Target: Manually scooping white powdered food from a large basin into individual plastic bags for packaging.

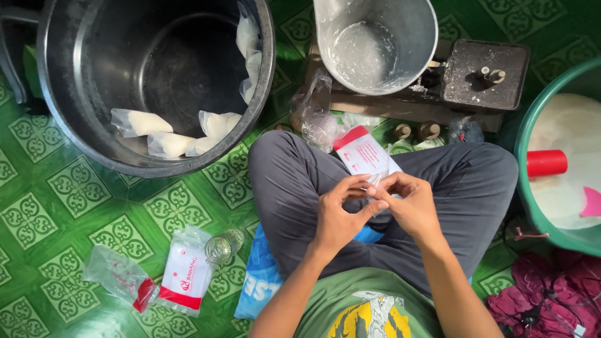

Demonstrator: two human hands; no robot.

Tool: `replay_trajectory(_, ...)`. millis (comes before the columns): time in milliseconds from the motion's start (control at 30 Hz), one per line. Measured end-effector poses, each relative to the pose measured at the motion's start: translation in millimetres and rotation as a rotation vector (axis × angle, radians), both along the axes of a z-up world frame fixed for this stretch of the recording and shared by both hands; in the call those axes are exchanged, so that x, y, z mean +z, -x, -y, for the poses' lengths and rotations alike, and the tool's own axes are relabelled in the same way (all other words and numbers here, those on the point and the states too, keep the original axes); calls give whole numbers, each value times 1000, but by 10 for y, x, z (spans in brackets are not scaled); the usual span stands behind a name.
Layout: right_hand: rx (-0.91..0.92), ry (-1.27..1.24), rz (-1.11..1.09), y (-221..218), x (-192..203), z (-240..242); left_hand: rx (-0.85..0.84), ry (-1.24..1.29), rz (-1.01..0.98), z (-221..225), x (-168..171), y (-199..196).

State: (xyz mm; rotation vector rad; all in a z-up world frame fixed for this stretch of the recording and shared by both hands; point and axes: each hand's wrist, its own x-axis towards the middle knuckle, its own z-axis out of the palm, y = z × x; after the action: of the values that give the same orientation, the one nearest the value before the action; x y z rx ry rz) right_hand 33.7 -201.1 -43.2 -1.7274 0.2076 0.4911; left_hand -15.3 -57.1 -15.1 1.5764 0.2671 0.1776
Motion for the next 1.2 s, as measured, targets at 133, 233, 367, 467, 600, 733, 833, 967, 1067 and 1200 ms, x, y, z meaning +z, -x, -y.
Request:
replay_trajectory(133, 16, -30, -25, 27, -137, 56, -10, 53, -50, -21, -34, -6)
replay_trajectory(233, 8, -23, -22, 9, -110, 59, -31, 30, -43, -39, -23, -18)
replay_trajectory(367, -16, 23, 31, -16, -28, 84, -22, -20, -46, -76, 57, -29)
replay_trajectory(467, -45, 108, 64, -18, 79, 56, 6, -101, -39, -91, 113, -47)
replay_trajectory(600, -7, 377, 150, 22, 169, -17, 32, -238, 8, -78, 146, -48)
replay_trajectory(733, 15, 402, 311, 75, 268, -104, 56, -286, 30, -16, 139, -36)
replay_trajectory(833, 49, 394, 362, 108, 300, -124, 121, -254, -19, 21, 119, -20)
replay_trajectory(967, 58, 350, 464, 74, 456, -144, 192, -139, -72, -17, 142, -65)
replay_trajectory(1067, 73, 360, 516, 63, 474, -122, 270, -275, -23, -88, 154, -74)
replay_trajectory(1200, 62, 326, 586, 39, 443, -104, 255, -537, 185, -123, 194, -69)
